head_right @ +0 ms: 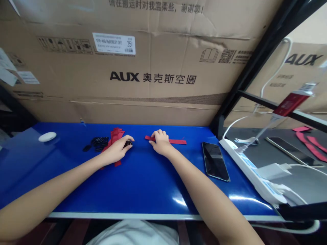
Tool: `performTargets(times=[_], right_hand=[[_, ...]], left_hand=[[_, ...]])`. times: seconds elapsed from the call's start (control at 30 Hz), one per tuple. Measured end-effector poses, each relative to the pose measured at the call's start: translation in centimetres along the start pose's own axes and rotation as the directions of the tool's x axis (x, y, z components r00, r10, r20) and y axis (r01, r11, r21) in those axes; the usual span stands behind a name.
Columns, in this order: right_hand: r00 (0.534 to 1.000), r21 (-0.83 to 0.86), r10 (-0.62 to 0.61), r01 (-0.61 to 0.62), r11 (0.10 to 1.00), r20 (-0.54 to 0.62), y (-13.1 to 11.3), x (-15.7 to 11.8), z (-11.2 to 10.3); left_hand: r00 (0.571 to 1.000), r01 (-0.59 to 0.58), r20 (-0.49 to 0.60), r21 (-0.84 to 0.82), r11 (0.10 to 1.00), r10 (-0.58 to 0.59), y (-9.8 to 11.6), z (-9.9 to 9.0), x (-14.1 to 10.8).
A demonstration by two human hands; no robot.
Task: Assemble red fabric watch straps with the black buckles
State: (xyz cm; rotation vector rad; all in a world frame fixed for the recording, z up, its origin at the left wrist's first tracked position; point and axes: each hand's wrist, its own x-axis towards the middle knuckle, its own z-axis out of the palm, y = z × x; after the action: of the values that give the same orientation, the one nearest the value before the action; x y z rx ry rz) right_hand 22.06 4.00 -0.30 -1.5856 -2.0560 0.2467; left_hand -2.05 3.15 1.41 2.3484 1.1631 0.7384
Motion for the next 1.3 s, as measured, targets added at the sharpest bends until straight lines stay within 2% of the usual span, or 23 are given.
performTargets(times=[0.1,0.27,0.4,0.47,0.7,0.93,1.07,1.17,1.23,1.3], right_hand=[[0.998,0.079,0.013,-0.019,0.997,0.069,-1.2,-0.4,-0.2],[0.981,0.220,-0.008,-0.036,0.975,0.193,-2.5,-1.5,-0.7],[0.979,0.384,-0.159,0.097,0.918,0.131,-2.5,-1.5,-0.1],[0.976,0.473,-0.189,0.117,0.873,0.107,-2.7,-1.4,0.1],[0.960,0.687,-0.202,0.013,0.727,0.196,-4.5,-2.0,-0.8],[0.965,0.741,-0.241,0.085,0.667,0.107,-4.8,-1.7,-1.2],[0.972,0.816,-0.190,-0.004,0.579,0.139,-4.8,-1.7,-0.8],[0.968,0.858,-0.187,-0.051,0.511,0.169,-5.1,-2.0,-0.5],[0.958,0.836,-0.217,-0.041,0.548,0.189,-5.1,-2.0,-0.4],[0.960,0.787,-0.199,-0.033,0.616,0.196,-4.9,-2.0,-0.5]], left_hand=[[0.995,0.097,-0.009,-0.134,0.986,-0.099,-0.2,0.0,0.1],[0.984,0.161,-0.024,-0.315,0.935,-0.178,0.2,-0.2,0.2],[0.982,0.156,-0.026,-0.432,0.888,-0.185,0.7,-0.7,0.3],[0.982,0.153,-0.017,-0.501,0.852,-0.187,0.8,-0.8,0.2],[0.983,0.177,0.084,-0.692,0.699,-0.166,1.4,-0.3,-0.1],[0.978,0.189,0.090,-0.762,0.619,-0.188,1.3,-0.5,-0.3],[0.976,0.198,0.109,-0.795,0.573,-0.186,1.4,-0.2,-0.4],[0.973,0.212,0.116,-0.795,0.569,-0.201,1.7,-0.1,-0.3],[0.973,0.216,0.113,-0.759,0.614,-0.202,1.9,-0.4,-0.2],[0.974,0.210,0.077,-0.645,0.735,-0.211,1.8,-1.1,-0.1]])
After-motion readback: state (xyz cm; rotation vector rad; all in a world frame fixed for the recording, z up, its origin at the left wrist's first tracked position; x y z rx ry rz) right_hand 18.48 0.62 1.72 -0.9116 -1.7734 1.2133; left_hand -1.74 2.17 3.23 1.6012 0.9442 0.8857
